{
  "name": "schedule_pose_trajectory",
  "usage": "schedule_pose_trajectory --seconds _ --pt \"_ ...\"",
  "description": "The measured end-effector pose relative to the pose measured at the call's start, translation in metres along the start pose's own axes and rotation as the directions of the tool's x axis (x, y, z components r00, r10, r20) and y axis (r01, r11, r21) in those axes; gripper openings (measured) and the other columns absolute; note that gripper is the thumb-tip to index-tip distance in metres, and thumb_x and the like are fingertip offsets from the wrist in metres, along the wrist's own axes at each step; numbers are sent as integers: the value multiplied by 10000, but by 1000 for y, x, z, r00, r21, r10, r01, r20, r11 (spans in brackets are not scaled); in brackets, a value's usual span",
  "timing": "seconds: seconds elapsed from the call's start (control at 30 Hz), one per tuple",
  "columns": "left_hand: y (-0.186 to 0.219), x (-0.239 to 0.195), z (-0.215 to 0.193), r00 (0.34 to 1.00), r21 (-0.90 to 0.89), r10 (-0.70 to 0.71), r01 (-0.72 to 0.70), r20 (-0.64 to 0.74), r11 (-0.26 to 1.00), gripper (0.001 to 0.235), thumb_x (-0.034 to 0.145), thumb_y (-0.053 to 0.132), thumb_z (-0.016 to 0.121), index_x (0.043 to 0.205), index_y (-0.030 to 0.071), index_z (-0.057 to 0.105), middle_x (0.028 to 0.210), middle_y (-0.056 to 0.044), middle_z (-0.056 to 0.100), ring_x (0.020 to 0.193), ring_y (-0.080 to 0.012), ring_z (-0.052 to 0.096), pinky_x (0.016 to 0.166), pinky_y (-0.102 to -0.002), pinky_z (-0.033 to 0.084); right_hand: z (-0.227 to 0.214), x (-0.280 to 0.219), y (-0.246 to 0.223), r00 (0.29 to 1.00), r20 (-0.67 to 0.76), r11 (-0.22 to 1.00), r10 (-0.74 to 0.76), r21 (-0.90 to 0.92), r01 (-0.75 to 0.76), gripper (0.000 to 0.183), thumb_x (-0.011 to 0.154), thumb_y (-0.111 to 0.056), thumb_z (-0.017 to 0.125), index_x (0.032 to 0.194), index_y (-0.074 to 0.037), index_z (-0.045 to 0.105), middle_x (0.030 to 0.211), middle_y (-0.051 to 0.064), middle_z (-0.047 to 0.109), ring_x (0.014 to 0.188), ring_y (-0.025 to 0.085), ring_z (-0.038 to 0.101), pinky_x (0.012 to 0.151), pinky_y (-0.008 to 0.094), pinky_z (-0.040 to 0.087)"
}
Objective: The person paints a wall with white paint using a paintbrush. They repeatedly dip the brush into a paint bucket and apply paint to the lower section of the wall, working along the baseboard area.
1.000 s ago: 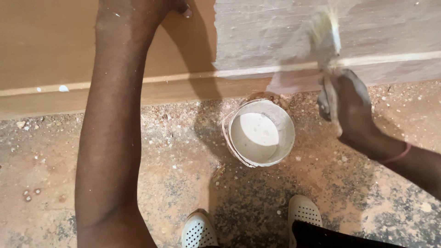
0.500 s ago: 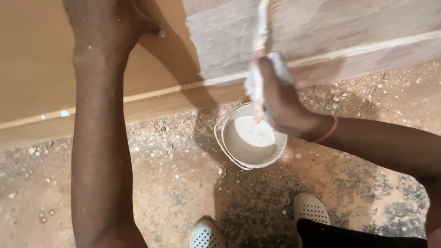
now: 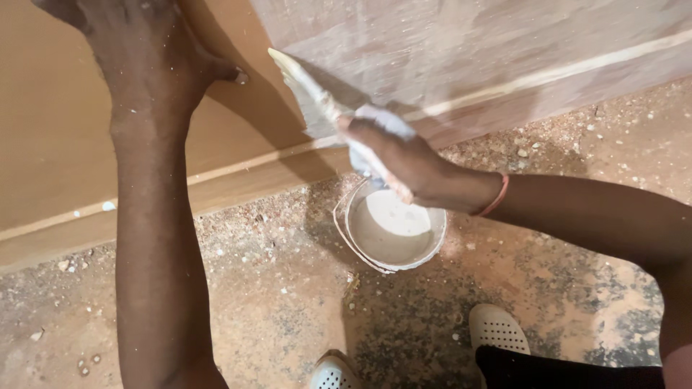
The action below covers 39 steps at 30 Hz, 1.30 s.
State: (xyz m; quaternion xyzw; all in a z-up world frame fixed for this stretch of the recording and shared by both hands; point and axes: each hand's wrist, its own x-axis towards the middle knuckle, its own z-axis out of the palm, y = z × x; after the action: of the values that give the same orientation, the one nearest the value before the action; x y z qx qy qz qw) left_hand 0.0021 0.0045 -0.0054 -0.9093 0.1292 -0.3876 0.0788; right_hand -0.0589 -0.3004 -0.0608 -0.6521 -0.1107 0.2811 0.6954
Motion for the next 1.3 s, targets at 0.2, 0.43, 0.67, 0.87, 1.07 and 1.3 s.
schedule_pose_trajectory --seconds 0.2,0.43,0.67,0.87,1.07,1.3 --pt "-1 1 1 996 -83 -57 63 66 995 1279 512 457 1008 1543 45 373 1580 -240 315 1442 -509 195 1217 -626 232 -46 -11 2 988 -151 998 -36 52 44 351 979 -364 534 1157 -63 498 728 33 512 513 103 466 375 227 393" --pt "5 1 -3 991 -6 -108 109 81 994 1357 509 435 1016 1582 51 278 1589 -247 266 1411 -536 126 1201 -635 236 -86 -56 -4 924 -370 993 -95 32 115 253 1056 -321 462 1072 -68 482 693 12 465 530 110 422 436 265 381" --pt "16 10 -26 946 17 -203 206 253 978 1358 600 482 983 1655 106 214 1668 -227 200 1547 -505 51 1267 -737 55 -76 -69 8 867 -450 970 -215 3 243 247 1078 -331 440 1043 -87 449 703 15 460 558 113 444 445 265 404" --pt "35 12 -50 836 129 -362 340 411 932 1455 663 791 845 1707 183 34 1724 -278 -23 1524 -537 -86 1306 -723 -15 -57 -40 1 875 -440 963 -202 74 259 254 1085 -351 446 1046 -102 411 744 16 474 605 108 489 462 250 434" --pt "44 -28 -11 922 67 -206 194 329 979 1574 572 824 874 1698 170 -11 1687 -278 -98 1559 -527 -98 1298 -721 -38 -47 -26 5 890 -326 934 -319 54 354 268 1089 -369 440 1098 -104 397 780 35 508 638 109 534 497 230 491" --pt "27 -45 46 996 69 -86 83 35 994 1513 558 748 822 1667 155 -20 1679 -270 -116 1539 -540 -94 1251 -690 -30 -19 -20 1 980 -36 980 -194 -56 192 340 1041 -423 404 1066 -86 441 740 41 525 526 96 492 372 234 429"
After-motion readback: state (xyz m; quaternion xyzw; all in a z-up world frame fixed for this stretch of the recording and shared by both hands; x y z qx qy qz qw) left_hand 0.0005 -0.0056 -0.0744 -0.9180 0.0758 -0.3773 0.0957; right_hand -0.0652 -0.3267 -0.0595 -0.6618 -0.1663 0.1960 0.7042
